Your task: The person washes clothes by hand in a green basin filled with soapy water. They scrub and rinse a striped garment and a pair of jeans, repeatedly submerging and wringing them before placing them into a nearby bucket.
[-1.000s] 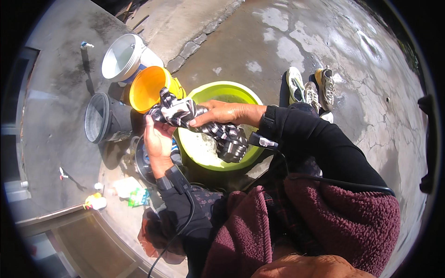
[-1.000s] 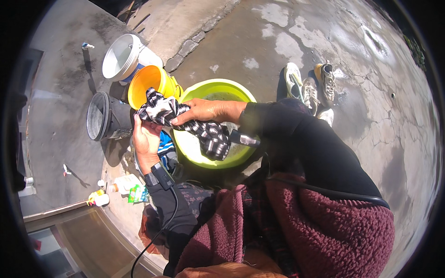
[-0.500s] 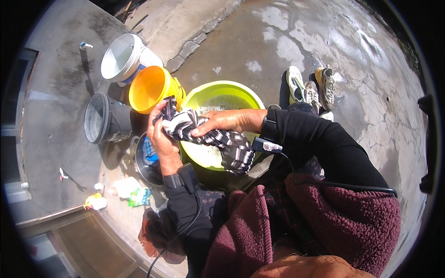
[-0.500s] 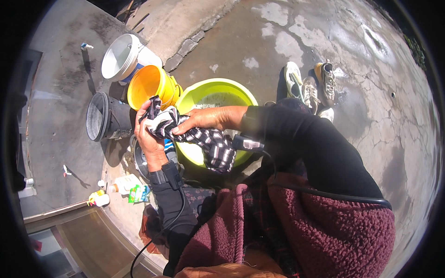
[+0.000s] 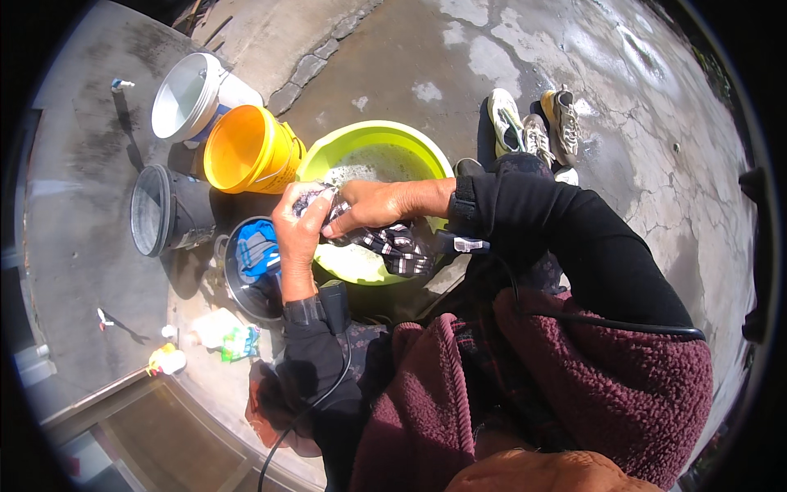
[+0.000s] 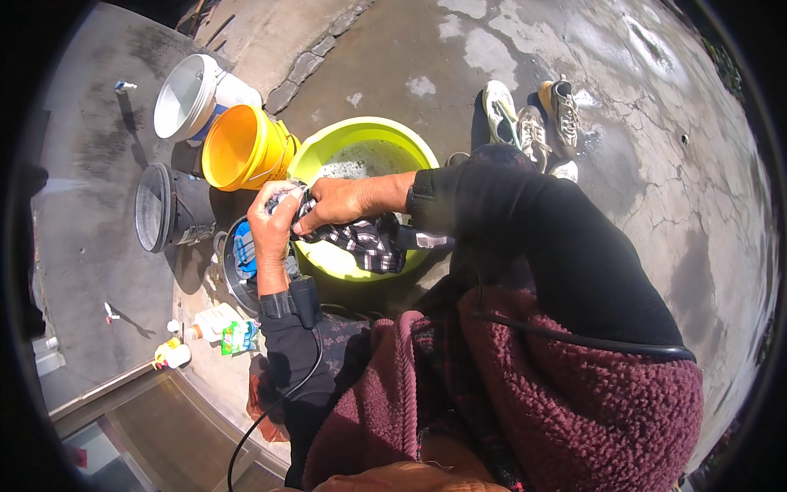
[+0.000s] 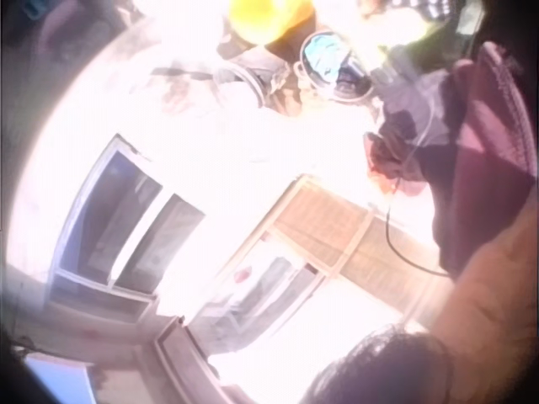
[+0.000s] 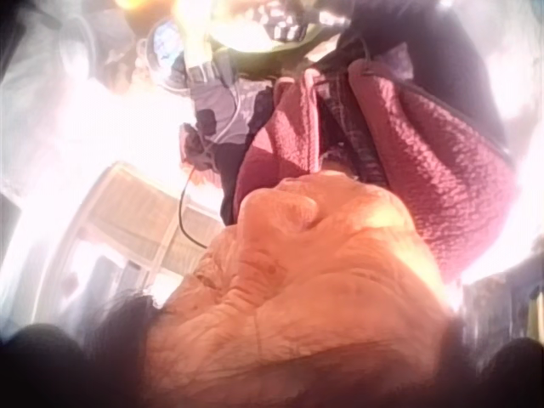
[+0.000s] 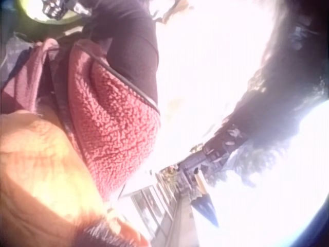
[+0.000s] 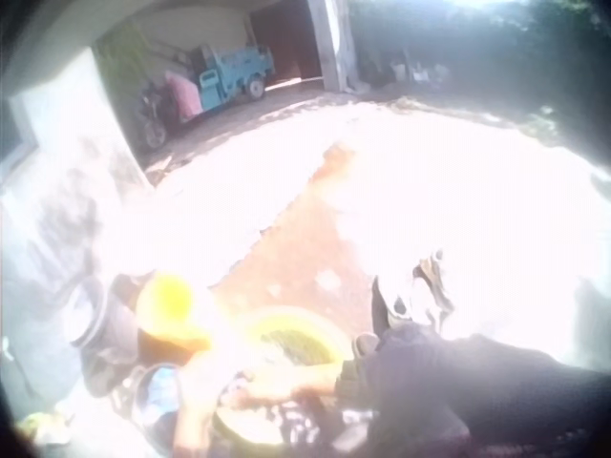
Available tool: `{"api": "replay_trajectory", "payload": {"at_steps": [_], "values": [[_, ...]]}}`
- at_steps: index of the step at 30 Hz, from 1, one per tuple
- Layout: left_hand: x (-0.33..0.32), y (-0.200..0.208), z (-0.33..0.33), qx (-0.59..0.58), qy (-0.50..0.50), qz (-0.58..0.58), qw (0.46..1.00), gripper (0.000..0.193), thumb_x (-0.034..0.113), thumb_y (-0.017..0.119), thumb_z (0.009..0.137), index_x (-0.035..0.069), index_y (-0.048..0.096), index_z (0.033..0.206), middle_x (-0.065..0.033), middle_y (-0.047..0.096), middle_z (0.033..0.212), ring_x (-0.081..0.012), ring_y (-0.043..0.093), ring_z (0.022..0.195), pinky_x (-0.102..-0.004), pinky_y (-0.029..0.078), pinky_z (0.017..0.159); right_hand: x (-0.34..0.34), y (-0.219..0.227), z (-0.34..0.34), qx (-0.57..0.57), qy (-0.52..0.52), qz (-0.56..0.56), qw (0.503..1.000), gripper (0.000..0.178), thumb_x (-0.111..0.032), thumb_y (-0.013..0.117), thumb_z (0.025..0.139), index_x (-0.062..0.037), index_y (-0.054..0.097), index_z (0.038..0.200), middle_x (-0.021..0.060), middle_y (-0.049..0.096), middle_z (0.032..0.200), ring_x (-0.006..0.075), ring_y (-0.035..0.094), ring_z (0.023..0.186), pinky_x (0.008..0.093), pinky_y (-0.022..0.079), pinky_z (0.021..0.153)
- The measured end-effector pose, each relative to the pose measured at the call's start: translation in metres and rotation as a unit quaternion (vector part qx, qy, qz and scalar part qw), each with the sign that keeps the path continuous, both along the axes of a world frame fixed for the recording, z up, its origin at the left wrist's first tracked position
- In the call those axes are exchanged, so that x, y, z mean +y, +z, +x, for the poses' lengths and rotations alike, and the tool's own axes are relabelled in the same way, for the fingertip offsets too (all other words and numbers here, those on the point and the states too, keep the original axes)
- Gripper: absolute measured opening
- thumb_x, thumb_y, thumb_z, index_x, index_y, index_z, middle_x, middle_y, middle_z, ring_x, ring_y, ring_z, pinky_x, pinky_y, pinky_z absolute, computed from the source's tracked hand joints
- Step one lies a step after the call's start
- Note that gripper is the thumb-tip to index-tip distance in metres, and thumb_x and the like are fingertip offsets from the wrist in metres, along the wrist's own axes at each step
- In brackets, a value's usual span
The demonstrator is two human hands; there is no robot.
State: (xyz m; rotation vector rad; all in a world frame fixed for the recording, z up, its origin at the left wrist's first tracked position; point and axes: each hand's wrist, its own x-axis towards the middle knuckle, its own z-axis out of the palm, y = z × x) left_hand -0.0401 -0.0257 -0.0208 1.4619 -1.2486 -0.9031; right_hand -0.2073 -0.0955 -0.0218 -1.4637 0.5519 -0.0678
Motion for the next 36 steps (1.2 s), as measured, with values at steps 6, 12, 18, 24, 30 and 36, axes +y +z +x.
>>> {"api": "replay_trajectory", "payload": {"at_steps": [6, 12, 18, 24, 30, 36], "values": [[-0.007, -0.024, 0.003, 0.009, 0.026, 0.020, 0.999, 0.009, 0.006, 0.064, 0.082, -0.001, 0.063, 0.088, -0.0017, 0.061, 0.080, -0.0080, 0.053, 0.073, -0.0248, 0.045, 0.067, 0.005, 0.001, 0.003, 0.099, 0.029, -0.199, 0.975, 0.052, -0.045, 0.064, 0.086, 0.0055, 0.066, 0.093, 0.0225, 0.067, 0.085, 0.0345, 0.067, 0.086, 0.0417, 0.051, 0.079], [-0.010, -0.054, 0.001, -0.033, 0.045, 0.065, 0.996, 0.009, 0.009, 0.062, 0.080, 0.000, 0.062, 0.082, -0.0021, 0.059, 0.073, -0.0079, 0.052, 0.069, -0.0249, 0.045, 0.064, 0.010, -0.012, 0.002, 0.145, 0.058, -0.312, 0.937, 0.049, -0.045, 0.061, 0.086, 0.0031, 0.067, 0.092, 0.0224, 0.068, 0.087, 0.0393, 0.066, 0.090, 0.0452, 0.051, 0.081], [-0.014, -0.080, -0.006, -0.024, 0.093, 0.066, 0.993, 0.008, 0.008, 0.063, 0.079, 0.000, 0.060, 0.078, -0.0007, 0.058, 0.069, -0.0077, 0.050, 0.063, -0.0256, 0.044, 0.059, 0.005, -0.025, 0.007, 0.189, 0.080, -0.360, 0.910, 0.046, -0.044, 0.061, 0.085, 0.0005, 0.068, 0.096, 0.0201, 0.069, 0.089, 0.0374, 0.066, 0.091, 0.0439, 0.051, 0.083], [-0.011, -0.043, 0.017, 0.037, 0.164, 0.068, 0.983, 0.012, 0.009, 0.067, 0.080, -0.001, 0.061, 0.081, -0.0016, 0.060, 0.076, -0.0074, 0.052, 0.070, -0.0244, 0.044, 0.065, -0.013, -0.009, 0.014, 0.183, 0.042, -0.428, 0.884, 0.063, -0.061, 0.059, 0.085, -0.0035, 0.064, 0.111, 0.0168, 0.067, 0.106, 0.0328, 0.065, 0.102, 0.0442, 0.051, 0.087], [0.038, 0.015, 0.114, -0.138, 0.253, -0.019, 0.957, 0.011, 0.009, 0.069, 0.082, 0.001, 0.063, 0.084, 0.0005, 0.060, 0.077, -0.0077, 0.052, 0.074, -0.0246, 0.044, 0.069, -0.019, 0.000, 0.013, 0.139, -0.021, -0.470, 0.871, 0.058, -0.053, 0.054, 0.092, -0.0017, 0.056, 0.119, 0.0174, 0.065, 0.108, 0.0325, 0.064, 0.101, 0.0438, 0.051, 0.086], [0.101, 0.006, 0.218, -0.296, 0.485, -0.120, 0.814, 0.019, 0.017, 0.069, 0.085, 0.000, 0.062, 0.091, -0.0100, 0.061, 0.092, -0.0211, 0.057, 0.087, -0.0340, 0.045, 0.083, -0.016, 0.000, 0.021, 0.139, -0.023, -0.490, 0.860, 0.049, -0.040, 0.061, 0.091, -0.0037, 0.055, 0.123, 0.0179, 0.064, 0.109, 0.0327, 0.065, 0.097, 0.0426, 0.053, 0.083]]}}
